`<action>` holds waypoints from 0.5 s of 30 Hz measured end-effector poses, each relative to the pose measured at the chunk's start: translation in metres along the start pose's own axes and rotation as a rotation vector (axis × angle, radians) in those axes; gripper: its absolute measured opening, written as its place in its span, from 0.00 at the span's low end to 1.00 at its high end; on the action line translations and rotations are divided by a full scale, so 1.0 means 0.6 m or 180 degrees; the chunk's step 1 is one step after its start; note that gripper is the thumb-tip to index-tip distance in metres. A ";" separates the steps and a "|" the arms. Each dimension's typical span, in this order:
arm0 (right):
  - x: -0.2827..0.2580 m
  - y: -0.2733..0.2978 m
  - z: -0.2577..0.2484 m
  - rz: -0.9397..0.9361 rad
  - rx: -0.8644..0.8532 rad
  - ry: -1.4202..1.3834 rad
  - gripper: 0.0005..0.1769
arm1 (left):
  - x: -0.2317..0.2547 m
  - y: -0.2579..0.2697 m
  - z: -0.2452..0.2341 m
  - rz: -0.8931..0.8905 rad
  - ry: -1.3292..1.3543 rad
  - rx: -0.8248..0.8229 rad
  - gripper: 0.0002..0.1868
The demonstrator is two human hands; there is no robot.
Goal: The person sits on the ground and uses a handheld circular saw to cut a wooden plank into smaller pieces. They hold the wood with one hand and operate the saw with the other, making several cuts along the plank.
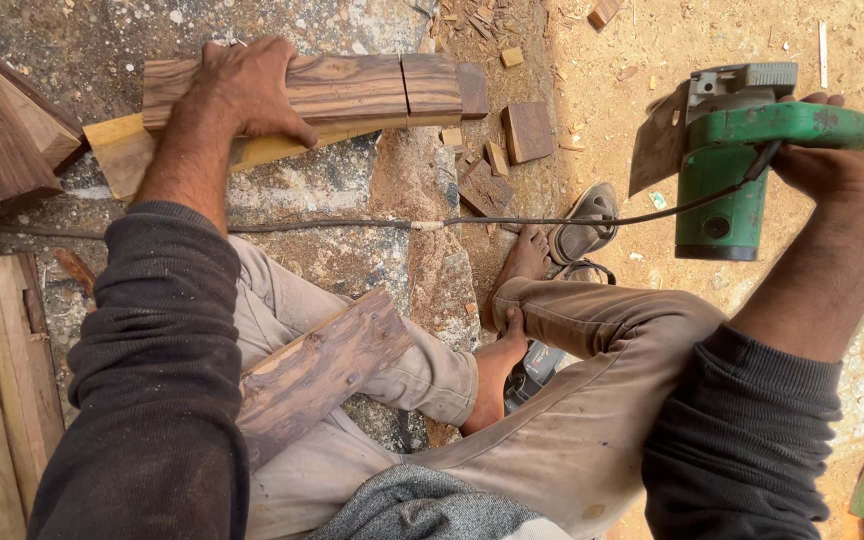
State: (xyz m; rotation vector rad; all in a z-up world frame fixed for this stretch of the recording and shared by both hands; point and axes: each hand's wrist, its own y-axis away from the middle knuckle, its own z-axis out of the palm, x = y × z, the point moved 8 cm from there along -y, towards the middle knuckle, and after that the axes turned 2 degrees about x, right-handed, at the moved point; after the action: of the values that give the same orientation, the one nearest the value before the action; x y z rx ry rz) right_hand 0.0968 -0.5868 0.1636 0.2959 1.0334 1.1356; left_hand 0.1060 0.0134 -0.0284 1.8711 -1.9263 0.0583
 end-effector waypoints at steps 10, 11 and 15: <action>-0.017 -0.002 -0.002 -0.0148 -0.0106 0.0066 0.34 | 0.017 0.023 0.032 0.0291 -0.0578 0.0444 0.69; -0.016 -0.004 -0.001 -0.0160 -0.0118 0.0077 0.34 | 0.014 0.025 0.034 0.0285 -0.0673 0.0468 0.69; -0.012 -0.004 0.004 -0.0155 -0.0258 0.0256 0.36 | 0.010 0.034 0.041 0.0229 -0.0898 0.0730 0.76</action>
State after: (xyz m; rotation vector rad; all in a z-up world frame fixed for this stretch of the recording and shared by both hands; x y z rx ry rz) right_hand 0.1002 -0.5930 0.1670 0.1609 1.0567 1.1497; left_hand 0.0796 0.0011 -0.0427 2.0478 -2.2598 0.0408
